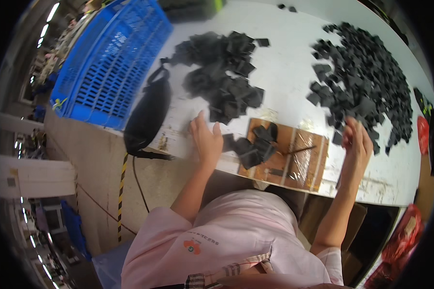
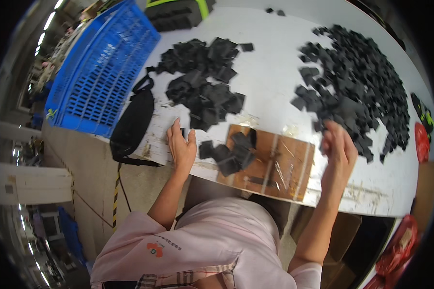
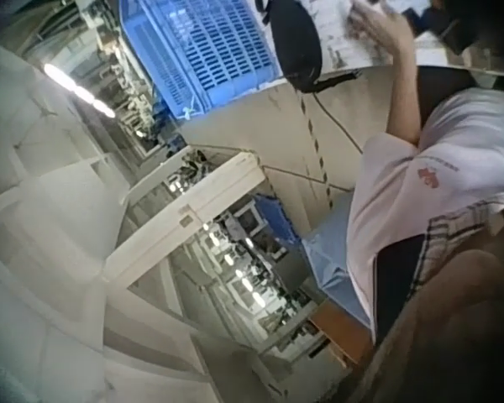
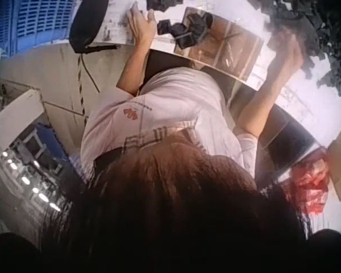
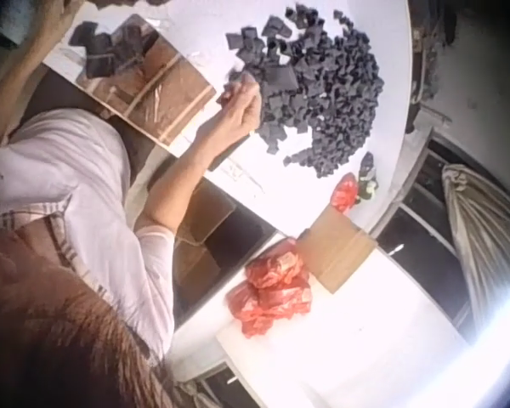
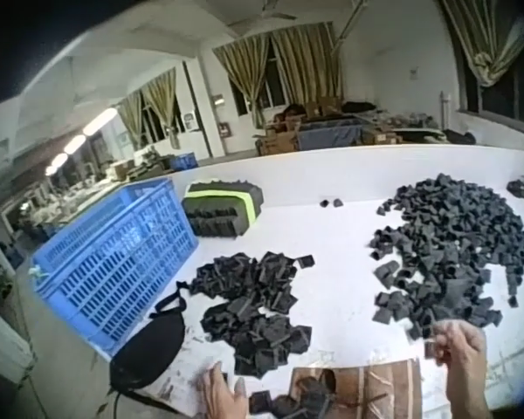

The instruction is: Inspecting and sorting small black industrial components on a workbench.

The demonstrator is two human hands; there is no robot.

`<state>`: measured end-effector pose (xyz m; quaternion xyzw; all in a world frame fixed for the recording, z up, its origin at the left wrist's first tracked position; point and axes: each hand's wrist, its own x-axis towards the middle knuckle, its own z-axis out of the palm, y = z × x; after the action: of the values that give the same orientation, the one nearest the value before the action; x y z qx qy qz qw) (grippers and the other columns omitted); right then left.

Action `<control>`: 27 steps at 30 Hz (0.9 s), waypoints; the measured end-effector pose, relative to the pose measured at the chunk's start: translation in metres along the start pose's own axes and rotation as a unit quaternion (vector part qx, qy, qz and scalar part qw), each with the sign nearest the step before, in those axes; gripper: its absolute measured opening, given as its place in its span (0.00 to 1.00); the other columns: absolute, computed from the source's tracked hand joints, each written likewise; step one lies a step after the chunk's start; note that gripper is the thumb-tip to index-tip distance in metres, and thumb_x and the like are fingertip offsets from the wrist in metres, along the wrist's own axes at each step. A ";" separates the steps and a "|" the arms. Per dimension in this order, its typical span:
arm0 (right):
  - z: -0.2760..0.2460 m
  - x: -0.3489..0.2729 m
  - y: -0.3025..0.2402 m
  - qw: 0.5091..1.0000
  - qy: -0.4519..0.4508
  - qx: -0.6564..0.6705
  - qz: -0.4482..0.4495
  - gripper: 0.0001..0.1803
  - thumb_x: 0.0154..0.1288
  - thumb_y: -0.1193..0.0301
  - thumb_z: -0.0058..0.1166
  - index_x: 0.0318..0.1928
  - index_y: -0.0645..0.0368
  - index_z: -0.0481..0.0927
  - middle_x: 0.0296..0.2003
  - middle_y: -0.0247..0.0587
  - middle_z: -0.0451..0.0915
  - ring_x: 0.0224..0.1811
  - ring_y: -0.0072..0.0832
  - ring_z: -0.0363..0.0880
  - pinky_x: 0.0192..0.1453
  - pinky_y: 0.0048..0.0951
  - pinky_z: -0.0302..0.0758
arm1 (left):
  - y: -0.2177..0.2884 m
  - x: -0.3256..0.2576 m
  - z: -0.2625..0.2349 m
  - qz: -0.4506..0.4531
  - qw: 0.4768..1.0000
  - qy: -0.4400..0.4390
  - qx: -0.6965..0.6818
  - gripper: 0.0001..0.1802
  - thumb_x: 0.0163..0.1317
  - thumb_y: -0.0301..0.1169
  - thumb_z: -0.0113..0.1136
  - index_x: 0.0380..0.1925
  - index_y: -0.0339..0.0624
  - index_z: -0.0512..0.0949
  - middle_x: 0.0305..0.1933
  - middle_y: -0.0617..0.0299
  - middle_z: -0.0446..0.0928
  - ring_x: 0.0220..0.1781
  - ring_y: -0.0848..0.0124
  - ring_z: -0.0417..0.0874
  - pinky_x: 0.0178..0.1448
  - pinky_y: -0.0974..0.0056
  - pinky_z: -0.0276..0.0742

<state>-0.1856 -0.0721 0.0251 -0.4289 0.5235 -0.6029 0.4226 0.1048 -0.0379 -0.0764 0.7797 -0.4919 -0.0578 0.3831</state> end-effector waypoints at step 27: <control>0.006 -0.081 0.030 0.958 -0.184 0.143 0.167 0.15 0.60 0.71 0.53 0.46 0.60 0.70 0.31 0.29 0.76 0.30 0.12 0.69 0.32 0.12 0.64 | 0.110 -0.049 -0.013 -0.252 0.518 -0.495 -0.650 0.15 0.60 0.34 0.47 0.40 0.33 0.69 0.35 0.58 0.73 0.34 0.72 0.75 0.38 0.68 0.72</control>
<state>-0.1560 0.0012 -0.0105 -0.3736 0.4092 -0.5028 0.6634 0.0069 -0.0156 -0.0094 0.2504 -0.2104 -0.8323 0.4476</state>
